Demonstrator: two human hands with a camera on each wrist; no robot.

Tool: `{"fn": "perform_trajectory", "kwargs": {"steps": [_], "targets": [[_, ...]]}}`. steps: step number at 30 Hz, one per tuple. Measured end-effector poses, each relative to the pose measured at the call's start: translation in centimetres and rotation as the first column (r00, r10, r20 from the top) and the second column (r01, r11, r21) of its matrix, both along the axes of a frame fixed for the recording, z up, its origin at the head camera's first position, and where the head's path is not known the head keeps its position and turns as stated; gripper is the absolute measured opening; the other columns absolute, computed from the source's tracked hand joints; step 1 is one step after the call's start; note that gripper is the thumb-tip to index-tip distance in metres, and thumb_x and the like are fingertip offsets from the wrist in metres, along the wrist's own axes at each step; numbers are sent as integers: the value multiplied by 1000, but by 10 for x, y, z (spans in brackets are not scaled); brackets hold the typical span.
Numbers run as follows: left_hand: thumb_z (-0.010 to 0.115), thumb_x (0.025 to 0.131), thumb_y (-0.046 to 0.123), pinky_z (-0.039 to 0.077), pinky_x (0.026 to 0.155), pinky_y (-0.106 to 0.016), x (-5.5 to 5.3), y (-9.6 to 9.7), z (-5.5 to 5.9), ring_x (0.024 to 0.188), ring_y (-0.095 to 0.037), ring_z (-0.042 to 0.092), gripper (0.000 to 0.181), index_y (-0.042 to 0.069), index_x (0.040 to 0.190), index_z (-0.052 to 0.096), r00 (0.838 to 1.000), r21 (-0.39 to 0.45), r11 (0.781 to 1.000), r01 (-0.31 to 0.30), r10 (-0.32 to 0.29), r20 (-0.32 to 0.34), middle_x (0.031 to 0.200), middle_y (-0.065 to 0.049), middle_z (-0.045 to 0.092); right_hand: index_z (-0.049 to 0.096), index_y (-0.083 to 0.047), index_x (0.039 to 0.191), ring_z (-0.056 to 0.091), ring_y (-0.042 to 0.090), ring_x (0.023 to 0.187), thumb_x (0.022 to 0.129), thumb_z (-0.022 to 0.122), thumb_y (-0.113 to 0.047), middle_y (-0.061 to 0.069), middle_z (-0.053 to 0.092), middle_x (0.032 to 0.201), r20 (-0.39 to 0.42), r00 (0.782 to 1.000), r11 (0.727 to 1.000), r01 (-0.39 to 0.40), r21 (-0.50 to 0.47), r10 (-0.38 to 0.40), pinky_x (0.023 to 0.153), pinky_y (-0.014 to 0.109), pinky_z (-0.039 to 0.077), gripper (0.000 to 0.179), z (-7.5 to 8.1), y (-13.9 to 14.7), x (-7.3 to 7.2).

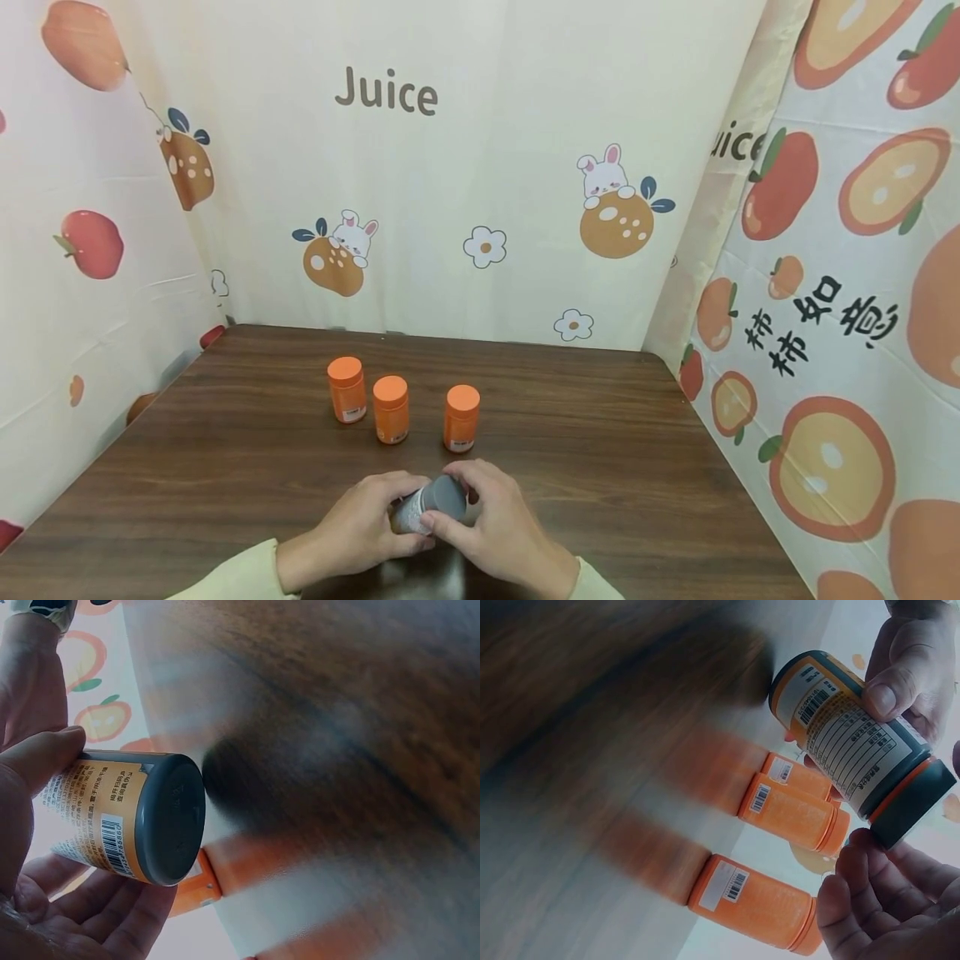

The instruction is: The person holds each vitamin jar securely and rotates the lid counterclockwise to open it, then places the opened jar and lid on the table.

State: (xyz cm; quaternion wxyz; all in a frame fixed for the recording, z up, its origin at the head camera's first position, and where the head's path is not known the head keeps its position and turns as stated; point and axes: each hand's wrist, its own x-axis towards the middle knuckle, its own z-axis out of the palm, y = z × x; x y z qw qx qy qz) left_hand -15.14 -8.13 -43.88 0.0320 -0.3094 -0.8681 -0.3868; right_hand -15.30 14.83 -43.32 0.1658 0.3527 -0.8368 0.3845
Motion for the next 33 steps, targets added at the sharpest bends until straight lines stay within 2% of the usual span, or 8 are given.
{"fn": "perform_trajectory", "kwargs": {"steps": [10,20,33], "targets": [[91,77,34,47,61,-20,1,0,2,73,2,56,32,35,102,71,1000,5,1000,0,0,8,90,19,62,68,-14,116,54,5,76,89,82,-37,-16,62,98,5,1000,1000,-22,-4,22,61,27,50,38,2,-1,0],[89,77,38,46,58,-21,-1,-1,3,67,3,56,31,37,101,70,1000,-30,1000,0,0,22,81,22,61,67,-22,115,54,3,76,89,81,-37,-16,61,95,2,1000,1000,-28,7,28,62,24,48,33,5,-1,-1],[89,78,39,45,56,-22,-1,1,5,65,3,55,31,36,101,69,1000,-65,998,3,-1,26,80,23,61,68,-17,117,55,3,79,90,80,-37,-16,62,97,8,999,998,-51,30,51,65,25,50,36,6,5,-1]]}}
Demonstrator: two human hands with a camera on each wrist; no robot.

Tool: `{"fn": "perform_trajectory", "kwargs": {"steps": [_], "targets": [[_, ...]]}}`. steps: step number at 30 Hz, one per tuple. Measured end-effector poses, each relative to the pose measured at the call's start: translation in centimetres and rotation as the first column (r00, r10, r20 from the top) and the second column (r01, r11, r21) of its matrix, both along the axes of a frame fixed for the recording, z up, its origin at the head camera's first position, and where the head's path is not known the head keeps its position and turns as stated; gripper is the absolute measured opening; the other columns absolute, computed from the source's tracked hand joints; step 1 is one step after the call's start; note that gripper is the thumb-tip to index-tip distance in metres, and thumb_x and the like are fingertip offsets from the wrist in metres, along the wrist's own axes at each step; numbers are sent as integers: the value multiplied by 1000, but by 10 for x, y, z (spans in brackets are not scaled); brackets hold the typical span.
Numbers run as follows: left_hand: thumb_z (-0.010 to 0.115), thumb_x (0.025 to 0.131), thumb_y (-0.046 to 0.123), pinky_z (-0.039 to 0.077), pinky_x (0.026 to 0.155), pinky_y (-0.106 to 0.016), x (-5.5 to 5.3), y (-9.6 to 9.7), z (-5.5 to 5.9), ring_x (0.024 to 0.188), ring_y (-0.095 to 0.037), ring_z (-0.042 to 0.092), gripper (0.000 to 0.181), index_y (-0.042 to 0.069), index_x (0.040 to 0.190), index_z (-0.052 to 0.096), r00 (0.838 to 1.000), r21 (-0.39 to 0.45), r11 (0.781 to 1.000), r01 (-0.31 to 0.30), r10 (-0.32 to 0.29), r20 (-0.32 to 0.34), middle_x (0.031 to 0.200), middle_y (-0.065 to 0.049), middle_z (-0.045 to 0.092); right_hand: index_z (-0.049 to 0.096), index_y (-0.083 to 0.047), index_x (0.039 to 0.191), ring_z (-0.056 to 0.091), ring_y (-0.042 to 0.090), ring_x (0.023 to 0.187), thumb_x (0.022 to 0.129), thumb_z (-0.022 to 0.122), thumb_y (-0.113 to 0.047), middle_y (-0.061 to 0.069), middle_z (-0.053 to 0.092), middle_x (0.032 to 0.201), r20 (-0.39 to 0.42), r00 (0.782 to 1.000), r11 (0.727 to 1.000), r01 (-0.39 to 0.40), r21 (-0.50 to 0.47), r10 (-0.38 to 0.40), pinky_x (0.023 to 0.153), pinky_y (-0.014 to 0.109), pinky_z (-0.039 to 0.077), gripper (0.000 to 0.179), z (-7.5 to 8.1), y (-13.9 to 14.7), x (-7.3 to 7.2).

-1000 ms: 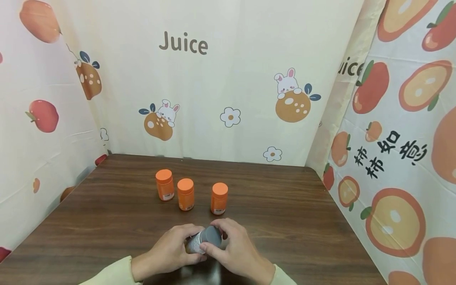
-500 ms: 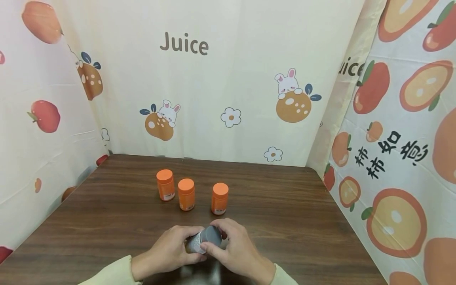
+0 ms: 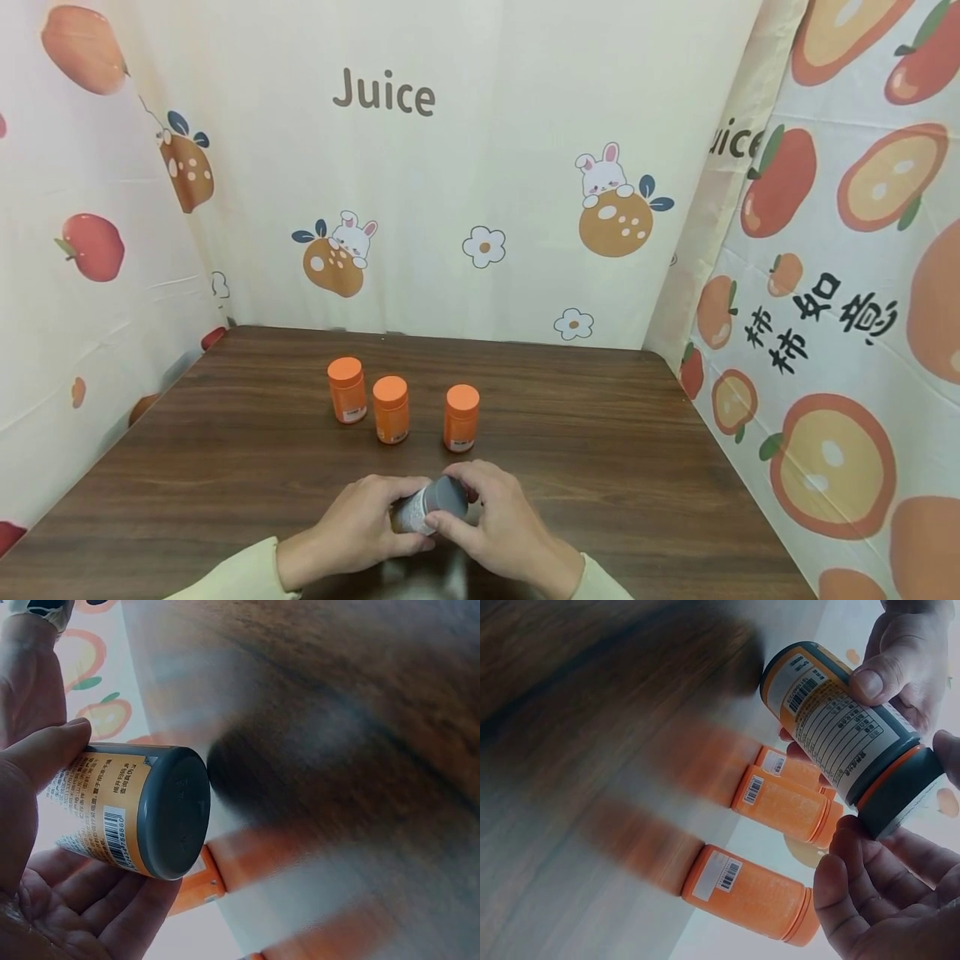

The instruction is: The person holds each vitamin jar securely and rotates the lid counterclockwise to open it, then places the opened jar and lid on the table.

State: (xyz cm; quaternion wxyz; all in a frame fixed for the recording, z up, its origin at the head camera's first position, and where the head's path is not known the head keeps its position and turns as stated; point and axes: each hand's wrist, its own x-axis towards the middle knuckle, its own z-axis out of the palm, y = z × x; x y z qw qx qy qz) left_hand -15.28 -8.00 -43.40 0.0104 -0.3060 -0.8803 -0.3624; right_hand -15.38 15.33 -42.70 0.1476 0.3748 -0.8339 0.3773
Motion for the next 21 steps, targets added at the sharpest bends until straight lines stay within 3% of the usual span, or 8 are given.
{"fn": "perform_trajectory", "kwargs": {"steps": [9,21], "targets": [[89,78,39,44,56,-22,0,1,-1,65,2,54,31,36,101,69,1000,-9,1000,3,-3,-1,80,22,60,69,-11,118,57,3,82,90,80,-37,-14,64,101,-24,1000,1000,-20,6,20,67,27,52,40,1,2,0],[90,77,37,45,56,-21,0,1,-1,66,3,55,31,36,100,69,1000,2,1000,12,-12,-11,80,21,61,64,-20,129,58,4,88,91,80,-32,-11,65,112,-31,997,997,-75,26,76,70,29,53,43,2,5,-1]]}}
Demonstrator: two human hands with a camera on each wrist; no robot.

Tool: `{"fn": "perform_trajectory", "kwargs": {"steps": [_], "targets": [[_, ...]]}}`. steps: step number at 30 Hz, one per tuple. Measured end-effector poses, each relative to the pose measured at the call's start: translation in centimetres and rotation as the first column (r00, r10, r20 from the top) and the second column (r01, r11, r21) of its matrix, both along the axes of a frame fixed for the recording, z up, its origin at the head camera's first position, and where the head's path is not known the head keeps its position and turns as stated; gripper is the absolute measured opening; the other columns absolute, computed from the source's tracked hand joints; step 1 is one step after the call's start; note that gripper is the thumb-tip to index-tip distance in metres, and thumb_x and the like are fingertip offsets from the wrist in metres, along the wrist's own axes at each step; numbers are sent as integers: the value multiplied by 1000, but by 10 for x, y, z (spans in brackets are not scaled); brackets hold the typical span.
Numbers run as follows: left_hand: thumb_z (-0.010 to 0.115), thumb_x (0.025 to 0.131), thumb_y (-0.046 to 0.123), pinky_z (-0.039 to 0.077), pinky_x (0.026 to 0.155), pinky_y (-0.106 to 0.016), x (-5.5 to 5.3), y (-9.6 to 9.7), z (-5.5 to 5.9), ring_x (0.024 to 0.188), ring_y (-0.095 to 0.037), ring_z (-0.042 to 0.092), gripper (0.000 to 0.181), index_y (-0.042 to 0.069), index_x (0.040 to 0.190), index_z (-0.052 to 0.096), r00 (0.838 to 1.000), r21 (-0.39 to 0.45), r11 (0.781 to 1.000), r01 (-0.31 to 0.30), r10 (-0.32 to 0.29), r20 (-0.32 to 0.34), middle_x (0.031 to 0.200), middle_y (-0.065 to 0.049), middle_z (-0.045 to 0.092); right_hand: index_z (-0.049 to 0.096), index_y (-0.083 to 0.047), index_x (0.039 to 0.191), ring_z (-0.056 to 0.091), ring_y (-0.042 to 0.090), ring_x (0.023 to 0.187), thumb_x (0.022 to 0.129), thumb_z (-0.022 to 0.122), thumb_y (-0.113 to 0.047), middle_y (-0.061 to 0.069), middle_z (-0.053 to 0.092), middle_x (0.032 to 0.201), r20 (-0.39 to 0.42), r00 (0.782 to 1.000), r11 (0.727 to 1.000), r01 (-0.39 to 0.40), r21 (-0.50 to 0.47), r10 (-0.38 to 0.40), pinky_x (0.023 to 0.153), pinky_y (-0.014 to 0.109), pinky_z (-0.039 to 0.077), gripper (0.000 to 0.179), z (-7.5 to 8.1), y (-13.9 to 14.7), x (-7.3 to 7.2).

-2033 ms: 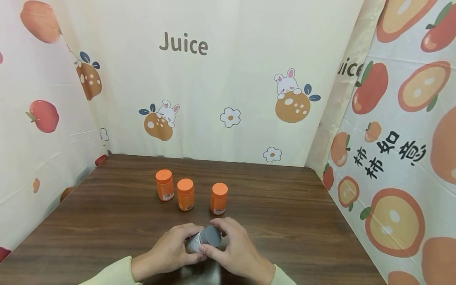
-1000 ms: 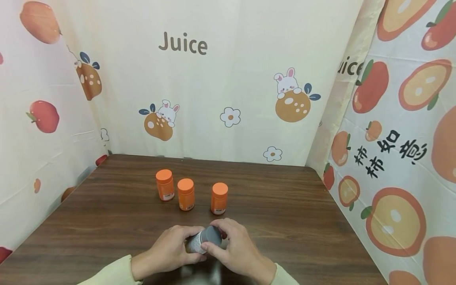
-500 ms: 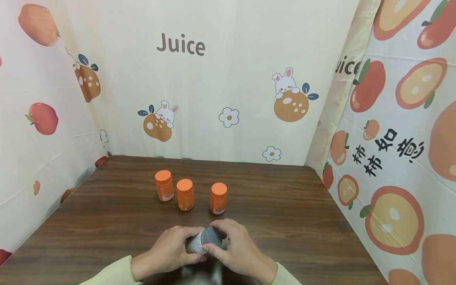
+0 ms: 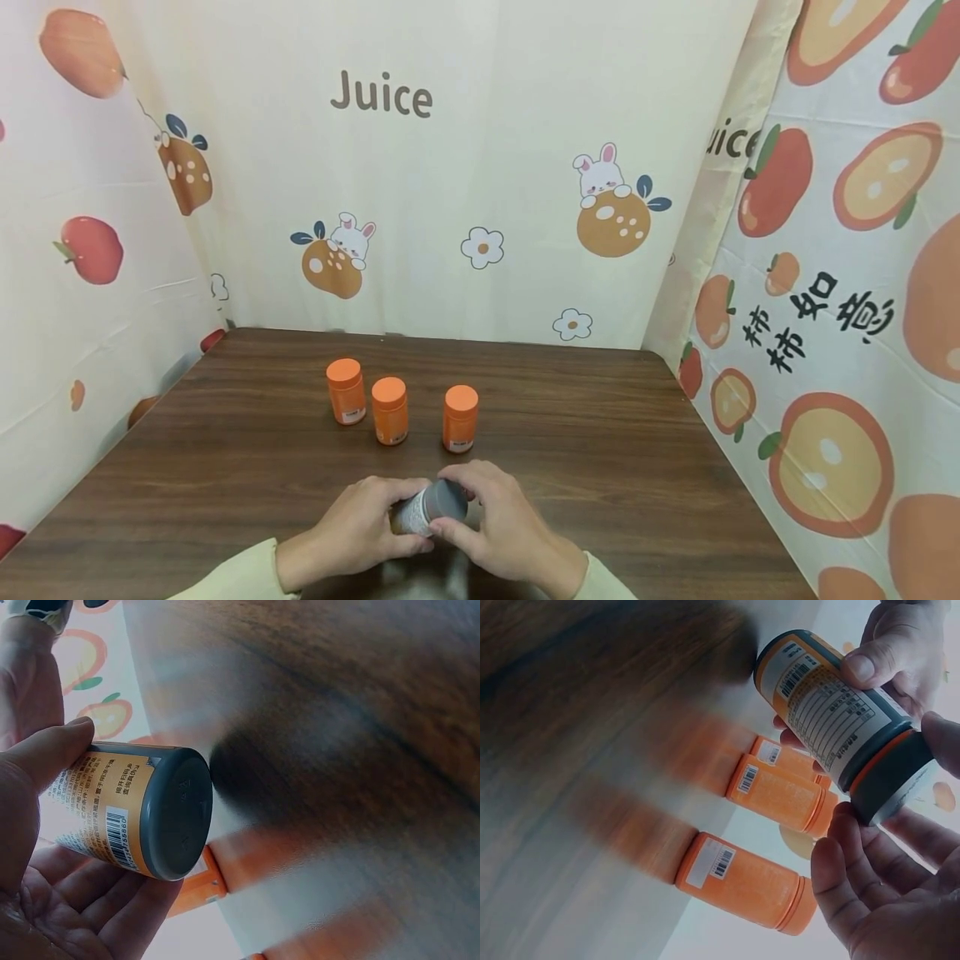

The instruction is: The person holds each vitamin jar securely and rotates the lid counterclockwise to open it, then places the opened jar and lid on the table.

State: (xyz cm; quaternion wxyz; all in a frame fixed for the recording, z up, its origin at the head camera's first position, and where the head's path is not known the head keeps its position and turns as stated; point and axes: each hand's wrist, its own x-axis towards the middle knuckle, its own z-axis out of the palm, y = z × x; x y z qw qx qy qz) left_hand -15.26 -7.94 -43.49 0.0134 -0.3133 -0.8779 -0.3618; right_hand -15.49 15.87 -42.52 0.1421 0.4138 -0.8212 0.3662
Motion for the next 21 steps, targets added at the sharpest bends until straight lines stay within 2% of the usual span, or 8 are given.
{"fn": "perform_trajectory", "kwargs": {"steps": [7,15,21], "targets": [[90,77,37,46,57,-21,0,0,0,67,3,55,32,35,102,70,1000,-13,1000,-4,4,10,81,22,61,61,-22,134,59,5,95,90,82,-29,-12,64,118,19,999,999,-27,32,26,73,30,54,49,2,3,0],[90,78,38,47,60,-21,0,0,2,71,4,57,35,31,107,72,1000,-33,999,4,-3,30,86,22,64,59,-18,136,60,11,107,89,82,-20,-6,62,127,15,995,994,-98,48,98,78,34,57,53,9,5,2],[90,78,40,48,62,-21,-2,-1,2,73,4,57,39,27,110,72,999,-53,999,13,-11,41,89,21,65,61,-18,135,57,11,117,83,86,-14,-7,61,130,-7,995,991,-99,86,100,91,34,54,58,11,5,2]]}}
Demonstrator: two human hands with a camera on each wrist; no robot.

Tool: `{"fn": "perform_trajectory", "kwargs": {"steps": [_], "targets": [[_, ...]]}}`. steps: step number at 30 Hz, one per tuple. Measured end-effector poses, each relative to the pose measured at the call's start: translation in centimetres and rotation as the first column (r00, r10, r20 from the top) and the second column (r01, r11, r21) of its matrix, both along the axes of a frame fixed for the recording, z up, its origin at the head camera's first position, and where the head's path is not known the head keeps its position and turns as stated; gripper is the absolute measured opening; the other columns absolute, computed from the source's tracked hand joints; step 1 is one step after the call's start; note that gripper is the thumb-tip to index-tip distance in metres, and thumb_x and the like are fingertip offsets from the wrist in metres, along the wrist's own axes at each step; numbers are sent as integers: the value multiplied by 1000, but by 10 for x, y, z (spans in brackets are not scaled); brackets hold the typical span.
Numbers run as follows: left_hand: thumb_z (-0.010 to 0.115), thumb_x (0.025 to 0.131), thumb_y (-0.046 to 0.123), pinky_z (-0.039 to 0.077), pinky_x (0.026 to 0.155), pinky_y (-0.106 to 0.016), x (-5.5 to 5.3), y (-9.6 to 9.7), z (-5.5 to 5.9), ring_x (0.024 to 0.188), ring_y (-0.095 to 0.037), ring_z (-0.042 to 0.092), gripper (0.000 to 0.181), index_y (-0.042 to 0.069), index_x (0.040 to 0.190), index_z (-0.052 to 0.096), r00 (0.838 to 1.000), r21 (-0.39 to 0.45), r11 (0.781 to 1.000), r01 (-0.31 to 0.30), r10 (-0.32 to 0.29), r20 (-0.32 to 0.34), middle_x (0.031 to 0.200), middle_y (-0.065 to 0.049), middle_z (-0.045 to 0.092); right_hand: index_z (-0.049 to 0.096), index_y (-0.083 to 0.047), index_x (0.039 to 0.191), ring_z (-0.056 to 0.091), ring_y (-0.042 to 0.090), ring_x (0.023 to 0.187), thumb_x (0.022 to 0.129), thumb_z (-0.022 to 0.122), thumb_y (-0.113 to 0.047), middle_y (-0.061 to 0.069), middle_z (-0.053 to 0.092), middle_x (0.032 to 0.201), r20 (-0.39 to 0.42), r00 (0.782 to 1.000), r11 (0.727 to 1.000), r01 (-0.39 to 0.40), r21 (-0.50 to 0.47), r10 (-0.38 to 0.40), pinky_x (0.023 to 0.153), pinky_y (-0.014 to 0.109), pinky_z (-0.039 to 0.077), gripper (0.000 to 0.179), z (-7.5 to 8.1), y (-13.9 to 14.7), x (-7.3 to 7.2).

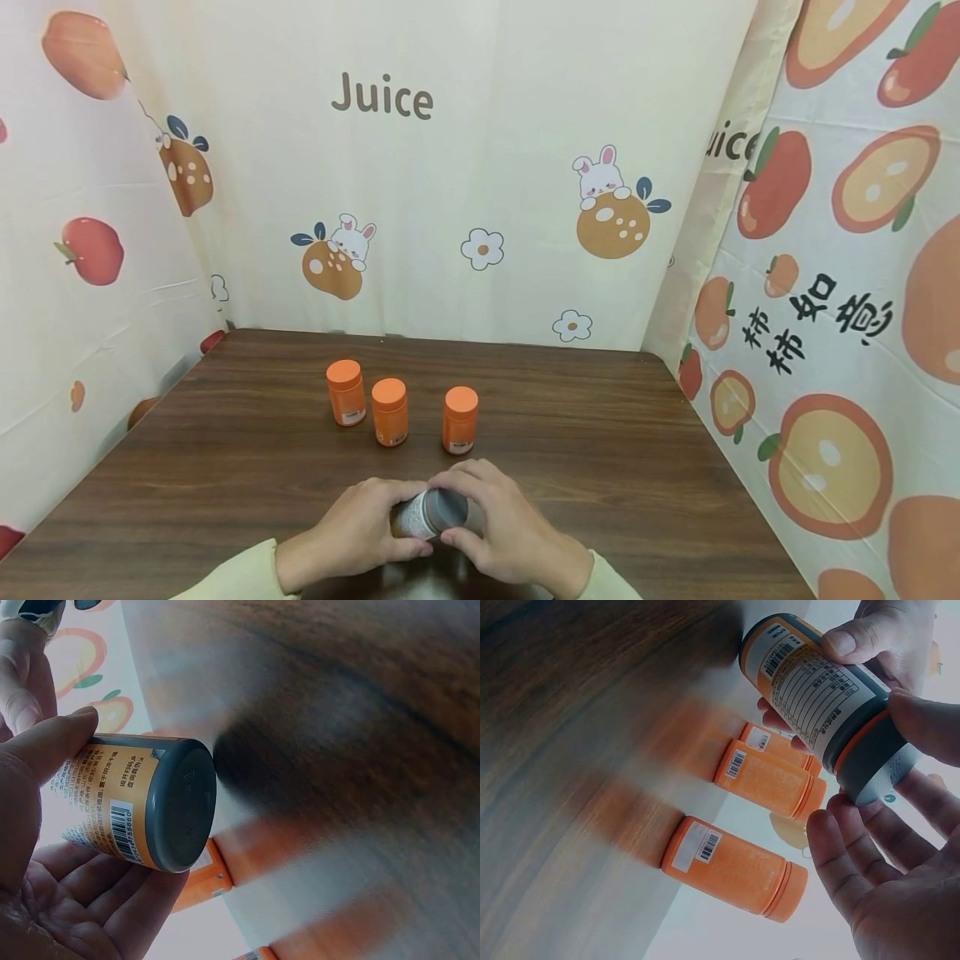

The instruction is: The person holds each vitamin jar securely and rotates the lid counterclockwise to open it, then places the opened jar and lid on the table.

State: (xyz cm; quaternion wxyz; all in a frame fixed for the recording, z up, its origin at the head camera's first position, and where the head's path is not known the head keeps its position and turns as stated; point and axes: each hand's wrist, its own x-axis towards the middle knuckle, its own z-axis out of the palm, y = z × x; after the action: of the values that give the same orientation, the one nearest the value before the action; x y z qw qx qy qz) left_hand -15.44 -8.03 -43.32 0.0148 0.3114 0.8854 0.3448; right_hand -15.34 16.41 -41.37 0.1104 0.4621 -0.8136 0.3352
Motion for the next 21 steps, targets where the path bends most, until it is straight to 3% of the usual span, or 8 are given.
{"fn": "perform_trajectory", "kwargs": {"steps": [7,15,21], "targets": [[90,78,39,49,62,-22,0,0,0,73,5,57,37,27,108,72,1000,-16,1000,-3,3,5,88,22,65,64,-22,133,54,8,121,76,88,-7,-9,59,132,-4,1000,999,28,40,-28,96,36,51,64,2,-1,1],[90,78,41,48,60,-22,0,0,-1,71,4,56,39,27,109,72,1000,-22,1000,-10,10,-15,86,21,65,64,-21,130,55,15,122,67,86,6,-5,58,133,-98,995,1000,0,27,3,96,39,52,72,3,-2,1],[90,77,42,48,61,-22,1,0,-1,71,4,57,38,29,109,72,1000,-7,1000,-15,15,-17,87,20,66,59,-18,138,56,17,124,76,89,-8,-1,57,138,-85,996,1000,5,-4,-5,98,39,51,70,3,-3,3]]}}
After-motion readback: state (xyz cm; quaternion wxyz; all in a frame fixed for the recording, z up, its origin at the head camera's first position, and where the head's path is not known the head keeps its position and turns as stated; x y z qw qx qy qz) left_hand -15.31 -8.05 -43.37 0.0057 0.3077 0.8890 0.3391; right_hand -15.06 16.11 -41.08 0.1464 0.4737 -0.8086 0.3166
